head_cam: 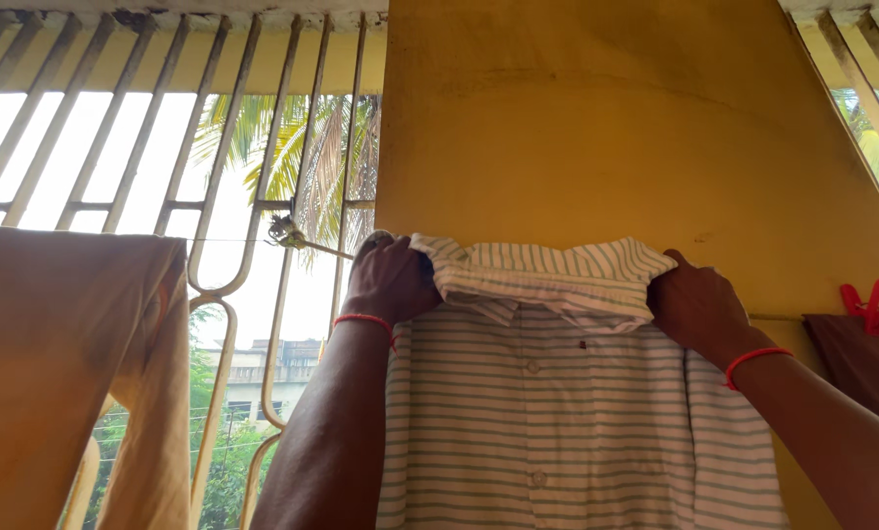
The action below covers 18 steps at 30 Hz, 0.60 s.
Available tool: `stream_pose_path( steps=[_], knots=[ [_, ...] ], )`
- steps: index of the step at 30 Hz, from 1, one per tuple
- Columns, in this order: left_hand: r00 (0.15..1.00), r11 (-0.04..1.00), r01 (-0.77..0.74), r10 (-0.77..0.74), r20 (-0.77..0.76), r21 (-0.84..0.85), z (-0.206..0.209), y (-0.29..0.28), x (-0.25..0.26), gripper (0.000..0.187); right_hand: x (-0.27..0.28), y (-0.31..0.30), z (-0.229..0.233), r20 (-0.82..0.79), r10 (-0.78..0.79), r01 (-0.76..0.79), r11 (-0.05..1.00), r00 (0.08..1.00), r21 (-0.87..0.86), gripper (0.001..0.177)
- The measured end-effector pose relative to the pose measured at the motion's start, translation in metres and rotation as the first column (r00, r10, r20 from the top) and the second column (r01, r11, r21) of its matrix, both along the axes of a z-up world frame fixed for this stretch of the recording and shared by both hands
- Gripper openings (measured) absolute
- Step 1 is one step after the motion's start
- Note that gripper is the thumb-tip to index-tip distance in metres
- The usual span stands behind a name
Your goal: The person hangs a striped shirt on a clothesline using clothespins. They first attempt to hang the shirt alongside a dark garment, then remove the dark garment to make space. Finally, they secure the striped shirt to the line with multiple clothespins.
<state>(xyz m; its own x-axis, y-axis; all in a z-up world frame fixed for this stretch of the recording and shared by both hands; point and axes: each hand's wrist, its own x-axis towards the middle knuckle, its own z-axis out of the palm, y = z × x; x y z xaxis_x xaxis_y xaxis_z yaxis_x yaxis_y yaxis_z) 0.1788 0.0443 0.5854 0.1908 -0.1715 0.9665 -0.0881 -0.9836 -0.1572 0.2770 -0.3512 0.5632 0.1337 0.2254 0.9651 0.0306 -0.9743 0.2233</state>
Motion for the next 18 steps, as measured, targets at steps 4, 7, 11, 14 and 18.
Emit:
stream_pose_path(
  steps=[4, 7, 11, 14, 18],
  knots=[
    [0.996, 0.994, -0.045, 0.038, 0.075, 0.103, -0.001, 0.006, 0.008, 0.079, 0.002, -0.005, 0.009, -0.137, -0.096, 0.094, 0.995, 0.986, -0.018, 0.021],
    [0.999, 0.999, -0.034, 0.035, -0.022, 0.034, 0.007, 0.011, 0.017, 0.064, -0.002, -0.014, 0.025, -0.249, 0.030, -0.027, 1.000, 0.968, 0.013, 0.033],
    [0.981, 0.984, -0.072, 0.040, -0.189, -0.162, 0.027, 0.008, 0.023, 0.071, 0.004, -0.023, 0.043, -0.340, 0.231, -0.201, 0.972, 0.912, 0.121, 0.040],
    [0.943, 0.973, -0.107, 0.035, -0.332, -0.203, 0.045, 0.008, 0.020, 0.063, -0.006, -0.027, 0.060, -0.530, 0.202, -0.143, 0.978, 0.823, 0.150, 0.038],
    [0.824, 0.973, -0.170, 0.053, -0.565, -0.157, 0.075, 0.009, 0.035, 0.067, -0.038, -0.020, 0.074, -0.822, 0.293, 0.057, 0.929, 0.488, 0.365, 0.036]
  ],
)
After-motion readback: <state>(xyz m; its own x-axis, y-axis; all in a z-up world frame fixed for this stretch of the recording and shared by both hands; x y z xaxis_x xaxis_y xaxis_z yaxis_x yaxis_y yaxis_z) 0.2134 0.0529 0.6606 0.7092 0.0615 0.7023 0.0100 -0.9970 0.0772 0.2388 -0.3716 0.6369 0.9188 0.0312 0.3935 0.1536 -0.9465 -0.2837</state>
